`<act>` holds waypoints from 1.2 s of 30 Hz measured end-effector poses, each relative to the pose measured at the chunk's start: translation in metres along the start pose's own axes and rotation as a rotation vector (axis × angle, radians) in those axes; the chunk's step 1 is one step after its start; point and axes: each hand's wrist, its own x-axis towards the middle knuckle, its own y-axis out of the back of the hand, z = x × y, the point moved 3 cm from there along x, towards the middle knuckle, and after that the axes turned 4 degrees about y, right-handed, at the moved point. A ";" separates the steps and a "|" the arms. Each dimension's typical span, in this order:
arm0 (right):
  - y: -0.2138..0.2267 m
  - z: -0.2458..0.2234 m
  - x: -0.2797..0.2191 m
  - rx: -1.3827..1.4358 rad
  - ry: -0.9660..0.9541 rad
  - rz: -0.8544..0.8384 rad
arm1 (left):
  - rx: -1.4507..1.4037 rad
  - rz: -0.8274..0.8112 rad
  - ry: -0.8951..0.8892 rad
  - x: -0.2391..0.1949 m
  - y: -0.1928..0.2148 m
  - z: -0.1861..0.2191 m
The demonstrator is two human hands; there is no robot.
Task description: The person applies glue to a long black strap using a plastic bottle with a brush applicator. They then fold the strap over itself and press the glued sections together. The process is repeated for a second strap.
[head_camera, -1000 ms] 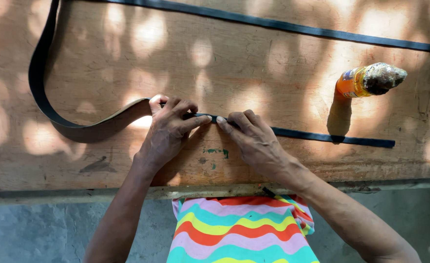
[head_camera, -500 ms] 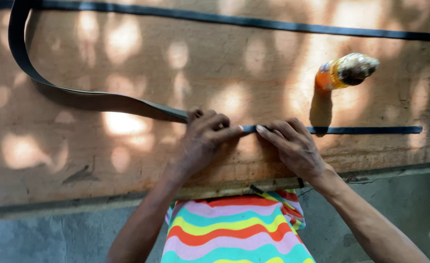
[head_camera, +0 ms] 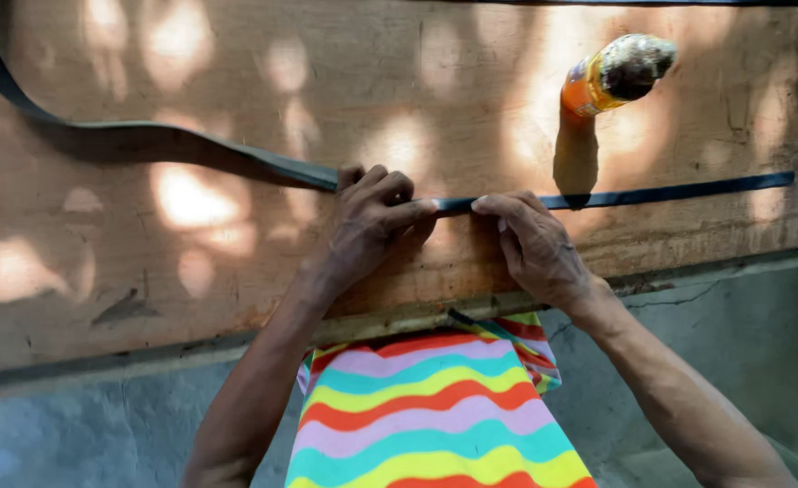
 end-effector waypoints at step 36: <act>-0.011 -0.026 0.018 -0.258 0.231 -0.178 | 0.132 -0.057 0.060 -0.015 0.011 -0.023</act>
